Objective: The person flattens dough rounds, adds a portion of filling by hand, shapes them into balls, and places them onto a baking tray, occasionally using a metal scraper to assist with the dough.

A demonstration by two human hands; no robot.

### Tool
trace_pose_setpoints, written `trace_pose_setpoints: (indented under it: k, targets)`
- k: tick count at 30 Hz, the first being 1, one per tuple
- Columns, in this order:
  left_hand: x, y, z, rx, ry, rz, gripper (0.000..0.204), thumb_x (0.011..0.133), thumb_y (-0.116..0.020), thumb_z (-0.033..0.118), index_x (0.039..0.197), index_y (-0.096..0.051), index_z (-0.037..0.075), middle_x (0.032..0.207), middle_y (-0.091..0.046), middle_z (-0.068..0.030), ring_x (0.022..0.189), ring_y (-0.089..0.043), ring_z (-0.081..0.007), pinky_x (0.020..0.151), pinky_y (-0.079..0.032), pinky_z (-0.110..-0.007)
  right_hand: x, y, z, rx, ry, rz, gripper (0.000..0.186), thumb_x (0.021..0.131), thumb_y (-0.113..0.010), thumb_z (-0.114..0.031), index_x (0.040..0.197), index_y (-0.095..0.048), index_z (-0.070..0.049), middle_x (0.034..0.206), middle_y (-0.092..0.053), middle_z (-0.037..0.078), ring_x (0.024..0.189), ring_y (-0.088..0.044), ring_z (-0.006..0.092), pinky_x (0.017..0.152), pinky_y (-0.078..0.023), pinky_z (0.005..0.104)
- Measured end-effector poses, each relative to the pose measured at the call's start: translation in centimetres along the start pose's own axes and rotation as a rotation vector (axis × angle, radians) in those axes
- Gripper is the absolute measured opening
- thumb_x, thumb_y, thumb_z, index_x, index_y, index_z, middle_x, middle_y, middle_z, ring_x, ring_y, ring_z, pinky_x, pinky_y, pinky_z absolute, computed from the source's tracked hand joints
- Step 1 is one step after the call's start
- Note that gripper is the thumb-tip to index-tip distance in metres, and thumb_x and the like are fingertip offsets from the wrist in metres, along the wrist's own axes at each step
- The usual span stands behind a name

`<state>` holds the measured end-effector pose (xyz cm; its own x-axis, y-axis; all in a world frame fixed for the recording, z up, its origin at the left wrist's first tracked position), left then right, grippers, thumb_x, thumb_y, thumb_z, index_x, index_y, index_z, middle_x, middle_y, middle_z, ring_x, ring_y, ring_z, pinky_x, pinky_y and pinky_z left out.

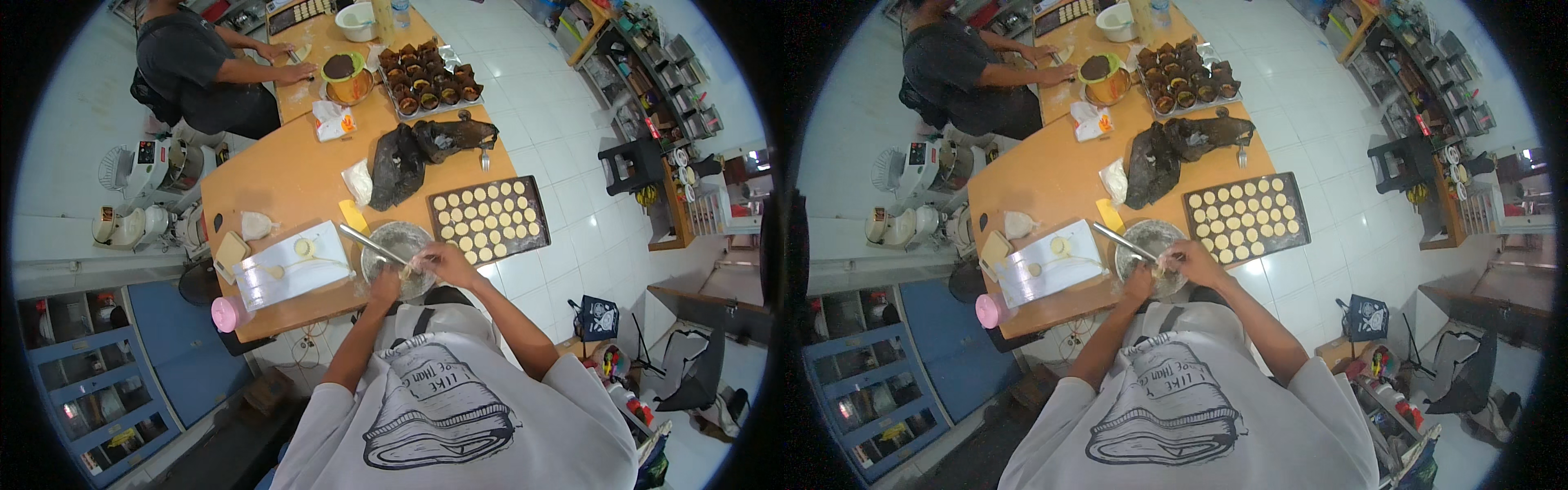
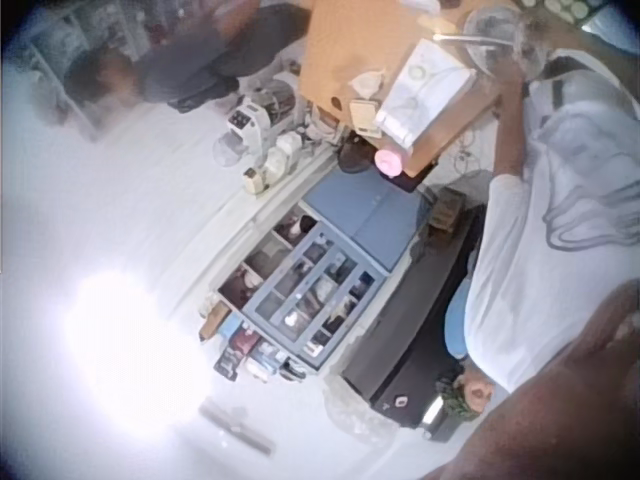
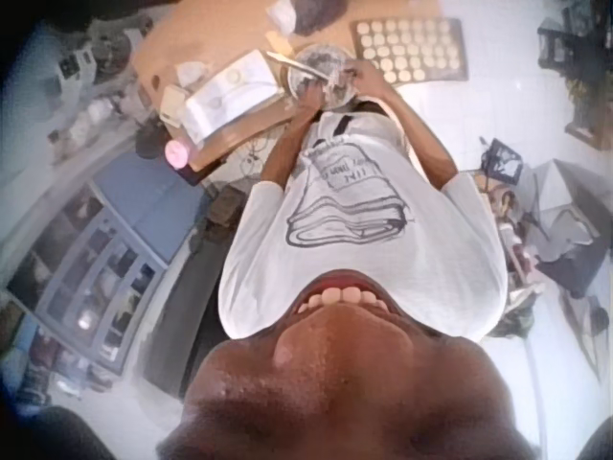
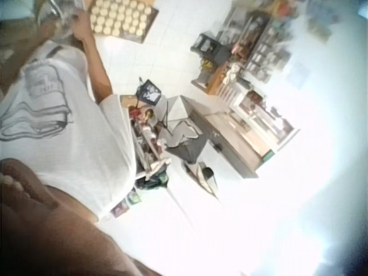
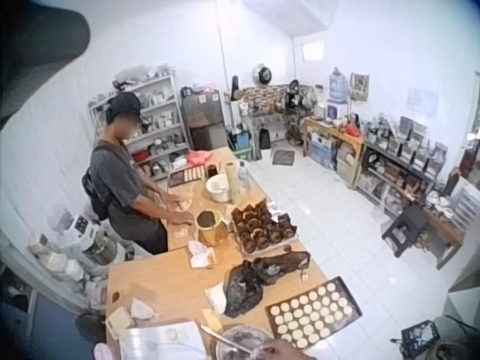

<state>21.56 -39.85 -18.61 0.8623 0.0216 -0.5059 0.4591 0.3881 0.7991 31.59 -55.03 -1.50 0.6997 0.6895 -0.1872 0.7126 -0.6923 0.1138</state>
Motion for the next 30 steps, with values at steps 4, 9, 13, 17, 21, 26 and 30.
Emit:
trace_pose_setpoints:
  k: [4,9,13,17,21,26,30]
  targets:
    - [-3.9,5.9,0.9,-0.141,-0.064,0.263,0.041,0.092,-0.066,0.020,0.129,-0.062,0.003,0.111,-0.070,-0.0209,0.093,-0.071,-0.0397,0.083,-0.057,-0.050,-1.6,0.3,1.0,0.036,-0.068,0.186,0.021,0.091,-0.071,-0.009,0.109,-0.075,0.001,0.091,-0.072,0.011,0.088,-0.069,0.0168,0.080,-0.054,0.0307]
    - [-7.8,10.2,-1.6,-0.612,-0.119,0.244,0.041,0.096,-0.067,0.025,0.127,-0.063,0.000,0.104,-0.072,-0.0207,0.087,-0.072,-0.0344,0.079,-0.057,-0.042,-2.1,-3.8,2.6,0.015,-0.125,0.196,0.023,0.091,-0.071,-0.007,0.113,-0.074,0.001,0.090,-0.071,0.008,0.088,-0.068,0.0140,0.081,-0.054,0.0287]
    - [-10.8,13.7,-6.1,-0.902,-0.097,0.310,0.036,0.100,-0.064,0.023,0.125,-0.065,-0.001,0.100,-0.073,-0.0184,0.081,-0.072,-0.0271,0.075,-0.056,-0.036,-0.4,-9.0,4.1,0.306,-0.233,0.260,0.024,0.090,-0.072,-0.003,0.113,-0.074,0.001,0.094,-0.072,0.007,0.090,-0.066,0.0103,0.081,-0.054,0.0277]
    - [-13.9,16.8,-15.1,-0.800,-0.051,0.564,0.025,0.100,-0.064,0.020,0.117,-0.070,0.003,0.093,-0.072,-0.0119,0.085,-0.065,-0.0176,0.077,-0.053,-0.033,3.6,-15.1,-0.5,0.008,-0.108,0.135,0.022,0.092,-0.070,-0.006,0.113,-0.075,-0.001,0.095,-0.074,0.010,0.091,-0.069,0.0151,0.083,-0.054,0.0287]
    - [-16.0,20.1,-25.1,-0.593,0.044,0.769,0.022,0.099,-0.062,0.014,0.115,-0.070,0.001,0.104,-0.067,-0.0166,0.096,-0.065,-0.0300,0.085,-0.051,-0.038,7.4,-22.4,-3.4,-0.133,0.004,0.012,0.022,0.093,-0.069,-0.014,0.112,-0.076,-0.005,0.102,-0.075,0.014,0.092,-0.072,0.0248,0.081,-0.056,0.0341]
    - [-16.0,22.6,-32.7,-0.208,-0.069,0.850,0.033,0.099,-0.059,0.016,0.130,-0.063,0.004,0.134,-0.056,-0.0177,0.121,-0.052,-0.0363,0.106,-0.040,-0.046,13.1,-27.1,-5.8,-0.511,0.054,-0.112,0.017,0.091,-0.066,-0.012,0.102,-0.075,-0.003,0.097,-0.072,0.018,0.086,-0.069,0.0358,0.076,-0.054,0.0420]
    - [-16.6,22.3,-34.6,-0.141,-0.120,0.790,0.039,0.100,-0.056,0.017,0.137,-0.058,0.007,0.140,-0.052,-0.0159,0.126,-0.049,-0.0367,0.111,-0.035,-0.050,16.3,-27.3,-23.5,-0.597,0.535,0.221,0.021,0.085,-0.069,-0.001,0.106,-0.072,-0.002,0.096,-0.071,0.017,0.086,-0.067,0.0361,0.076,-0.055,0.0410]
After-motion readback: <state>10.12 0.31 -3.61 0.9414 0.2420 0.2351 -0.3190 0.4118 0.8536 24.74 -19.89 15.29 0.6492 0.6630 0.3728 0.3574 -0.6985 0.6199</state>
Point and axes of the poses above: each hand's wrist, its own x-axis towards the middle knuckle, its own y-axis out of the back of the hand, z = x × y, the point moved 8 cm from there along x, towards the middle knuckle
